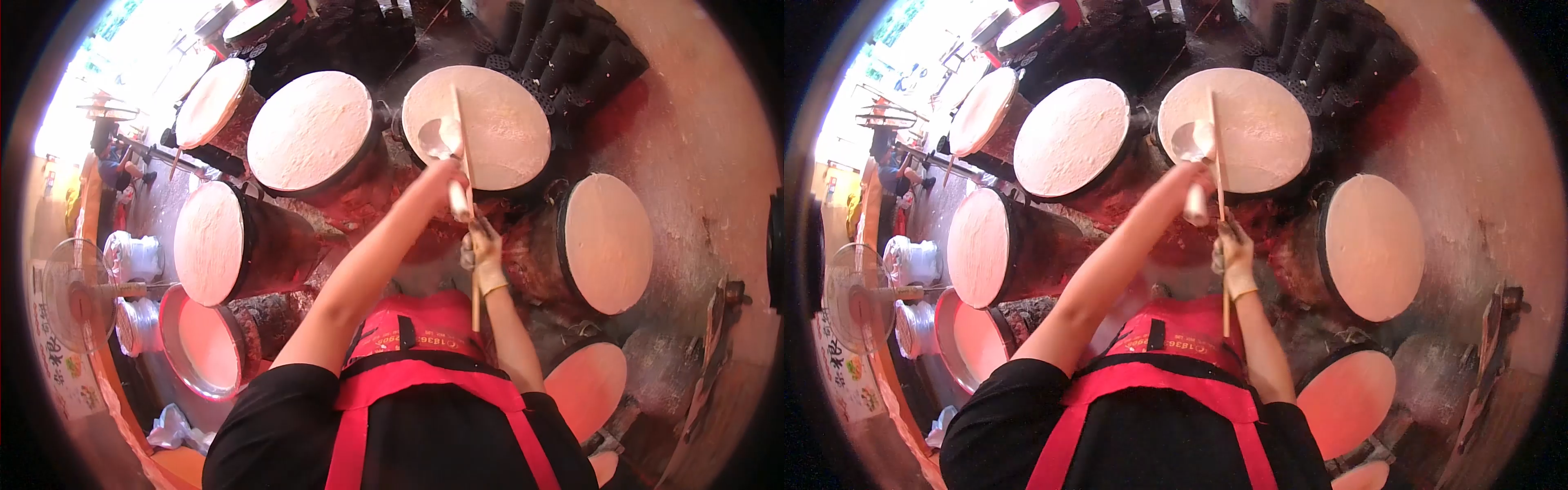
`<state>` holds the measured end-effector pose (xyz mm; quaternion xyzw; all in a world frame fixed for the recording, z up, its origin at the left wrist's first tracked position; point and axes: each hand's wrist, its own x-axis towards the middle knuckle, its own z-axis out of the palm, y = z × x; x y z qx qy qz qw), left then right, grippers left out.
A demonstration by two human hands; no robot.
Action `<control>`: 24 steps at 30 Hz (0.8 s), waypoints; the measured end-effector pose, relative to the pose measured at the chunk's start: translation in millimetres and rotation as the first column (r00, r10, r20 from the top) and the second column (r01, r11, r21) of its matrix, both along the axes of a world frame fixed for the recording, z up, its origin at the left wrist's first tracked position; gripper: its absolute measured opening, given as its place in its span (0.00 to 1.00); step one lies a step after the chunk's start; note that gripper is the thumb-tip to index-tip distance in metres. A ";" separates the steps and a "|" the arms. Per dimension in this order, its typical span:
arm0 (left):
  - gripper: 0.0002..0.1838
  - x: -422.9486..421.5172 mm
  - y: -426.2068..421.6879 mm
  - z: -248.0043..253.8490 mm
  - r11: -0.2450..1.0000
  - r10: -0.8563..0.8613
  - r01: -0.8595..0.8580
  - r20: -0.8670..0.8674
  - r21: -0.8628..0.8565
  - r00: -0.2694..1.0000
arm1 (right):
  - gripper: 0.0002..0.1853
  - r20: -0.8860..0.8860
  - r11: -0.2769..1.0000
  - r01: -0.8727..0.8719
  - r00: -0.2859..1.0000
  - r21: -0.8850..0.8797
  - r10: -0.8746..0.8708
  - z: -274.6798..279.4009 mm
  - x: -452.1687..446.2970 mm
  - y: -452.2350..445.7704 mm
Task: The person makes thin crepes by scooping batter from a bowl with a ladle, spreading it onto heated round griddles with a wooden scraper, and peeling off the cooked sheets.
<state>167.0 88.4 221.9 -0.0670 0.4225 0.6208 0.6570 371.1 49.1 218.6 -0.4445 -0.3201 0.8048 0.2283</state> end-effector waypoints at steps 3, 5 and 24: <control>0.03 -22.0 -65.8 79.8 0.962 -0.081 -0.096 0.602 0.256 0.794 | 0.22 0.015 0.972 0.076 0.997 0.221 -0.081 17.0 23.7 43.4; 0.05 -14.5 -99.2 103.1 0.970 -0.056 -0.040 0.382 0.238 0.922 | 0.21 0.115 0.938 0.146 0.975 0.315 -0.190 20.5 37.0 62.7; 0.07 108.5 -391.9 71.4 0.427 0.855 -0.837 0.455 -0.342 0.250 | 0.24 0.441 0.014 -0.525 0.728 0.851 0.525 18.1 -33.7 -6.9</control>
